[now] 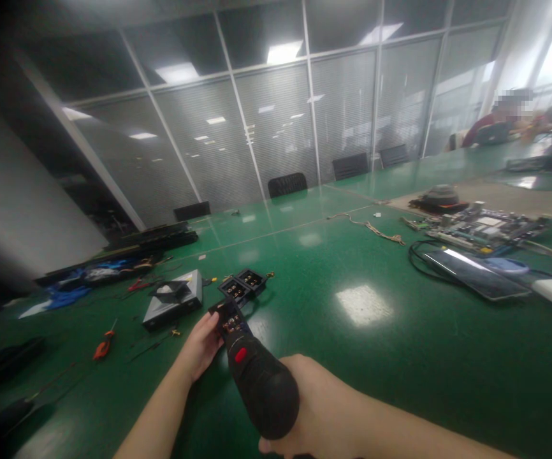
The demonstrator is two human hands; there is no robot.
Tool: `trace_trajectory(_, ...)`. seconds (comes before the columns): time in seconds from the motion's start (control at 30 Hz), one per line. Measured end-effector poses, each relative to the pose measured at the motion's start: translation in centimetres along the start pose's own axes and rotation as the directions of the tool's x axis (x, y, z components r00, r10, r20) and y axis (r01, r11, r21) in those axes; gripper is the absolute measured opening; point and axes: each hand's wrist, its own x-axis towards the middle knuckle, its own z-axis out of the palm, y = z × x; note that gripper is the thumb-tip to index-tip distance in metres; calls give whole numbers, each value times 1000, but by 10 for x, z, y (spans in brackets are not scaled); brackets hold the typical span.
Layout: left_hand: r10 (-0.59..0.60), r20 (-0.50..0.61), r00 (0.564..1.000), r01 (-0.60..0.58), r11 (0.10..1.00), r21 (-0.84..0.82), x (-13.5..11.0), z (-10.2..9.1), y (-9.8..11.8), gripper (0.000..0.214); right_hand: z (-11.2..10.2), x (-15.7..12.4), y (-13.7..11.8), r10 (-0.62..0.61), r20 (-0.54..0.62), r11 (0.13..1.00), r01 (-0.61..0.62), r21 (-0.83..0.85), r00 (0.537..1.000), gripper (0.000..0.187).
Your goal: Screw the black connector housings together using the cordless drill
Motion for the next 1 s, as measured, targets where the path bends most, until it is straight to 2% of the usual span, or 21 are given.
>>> trace_trajectory(0.4, 6, 16, 1000, -6, 1000, 2, -2, 2, 1, 49, 2, -1, -3, -72, -9, 997, 72, -36, 997, 35)
trace_trajectory(0.73, 14, -5, 1000, -14, 1000, 3, -2, 2, 1, 43, 2, 1, -2, -19, 3, 1000, 18, 22, 1000, 35)
trace_trajectory(1.0, 13, -9, 1000, -13, 1000, 6, -1, 1, 0, 46, 2, 0, -6, -26, -11, 999, 25, -44, 1000, 36)
